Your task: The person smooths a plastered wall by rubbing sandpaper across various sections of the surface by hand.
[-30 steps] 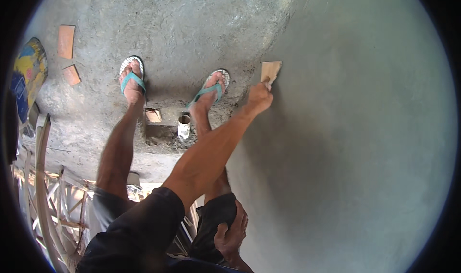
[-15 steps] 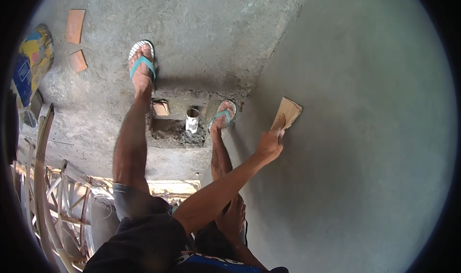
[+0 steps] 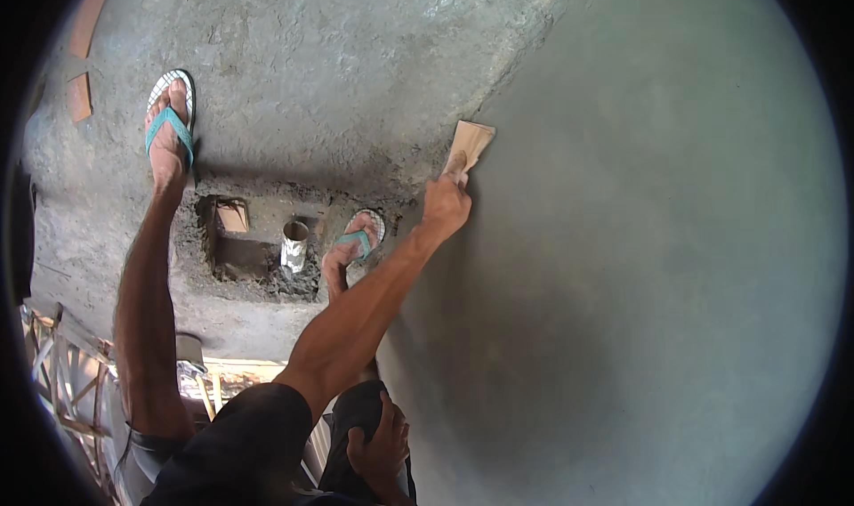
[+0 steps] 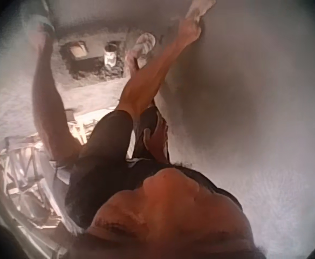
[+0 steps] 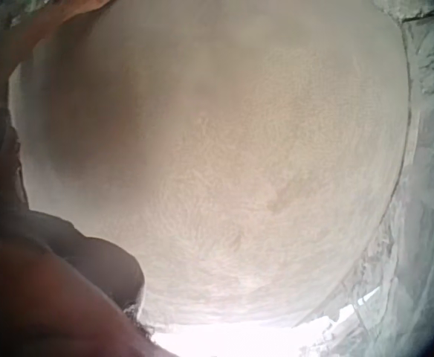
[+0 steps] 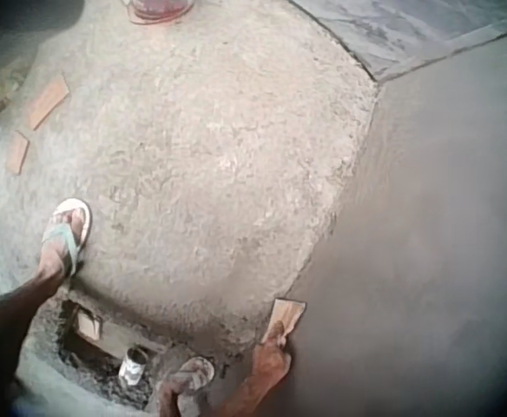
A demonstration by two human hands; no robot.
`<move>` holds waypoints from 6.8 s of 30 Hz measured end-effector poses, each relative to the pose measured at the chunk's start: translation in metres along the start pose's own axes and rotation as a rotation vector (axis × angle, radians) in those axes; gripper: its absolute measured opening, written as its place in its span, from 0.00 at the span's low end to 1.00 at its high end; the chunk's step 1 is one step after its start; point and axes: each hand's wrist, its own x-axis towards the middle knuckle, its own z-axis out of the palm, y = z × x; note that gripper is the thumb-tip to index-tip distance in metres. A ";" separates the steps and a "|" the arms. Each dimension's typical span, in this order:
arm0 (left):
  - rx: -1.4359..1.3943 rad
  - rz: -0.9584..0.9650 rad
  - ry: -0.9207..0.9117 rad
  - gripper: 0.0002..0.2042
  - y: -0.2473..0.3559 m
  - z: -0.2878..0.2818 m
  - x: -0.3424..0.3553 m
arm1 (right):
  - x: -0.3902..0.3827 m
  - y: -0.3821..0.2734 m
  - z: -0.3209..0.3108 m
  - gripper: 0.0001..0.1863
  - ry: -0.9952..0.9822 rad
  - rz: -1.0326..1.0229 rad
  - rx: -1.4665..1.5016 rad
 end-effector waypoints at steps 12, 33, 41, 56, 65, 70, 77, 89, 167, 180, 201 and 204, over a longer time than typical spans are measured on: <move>-0.030 0.185 0.030 0.33 0.011 0.009 -0.025 | 0.023 -0.001 -0.016 0.43 0.036 -0.058 0.074; 0.070 0.019 0.040 0.28 -0.060 0.006 -0.008 | 0.017 0.011 -0.009 0.43 0.074 -0.112 0.062; -0.044 0.193 0.040 0.32 -0.046 0.022 -0.184 | 0.012 0.032 -0.005 0.44 0.087 -0.095 0.112; 0.032 0.096 0.010 0.34 -0.080 0.018 -0.159 | 0.008 0.030 0.008 0.42 0.085 -0.159 0.105; 0.131 0.033 0.079 0.30 -0.127 0.003 -0.101 | 0.003 0.012 0.020 0.42 0.045 -0.077 0.109; 0.133 -0.022 0.006 0.27 -0.116 -0.001 -0.058 | 0.001 0.019 0.016 0.42 0.070 -0.078 0.111; -0.024 -0.006 -0.048 0.35 -0.084 0.012 -0.242 | 0.004 0.035 0.014 0.43 0.078 -0.097 0.127; 0.087 -0.082 0.033 0.18 -0.144 -0.003 -0.090 | 0.004 0.023 0.017 0.40 0.105 -0.138 0.141; -0.021 0.164 0.084 0.29 0.044 0.026 -0.070 | 0.013 0.041 -0.008 0.41 0.140 -0.180 0.167; 0.014 -0.073 -0.082 0.11 0.203 -0.158 -0.135 | -0.020 0.029 -0.016 0.42 -0.010 -0.074 -0.005; -1.264 -0.279 -0.227 0.15 0.402 -0.339 -0.264 | -0.098 -0.294 -0.274 0.29 -0.130 -1.023 1.062; -1.458 -0.261 -0.219 0.16 0.410 -0.331 -0.273 | -0.100 -0.318 -0.284 0.19 -0.072 -0.999 0.969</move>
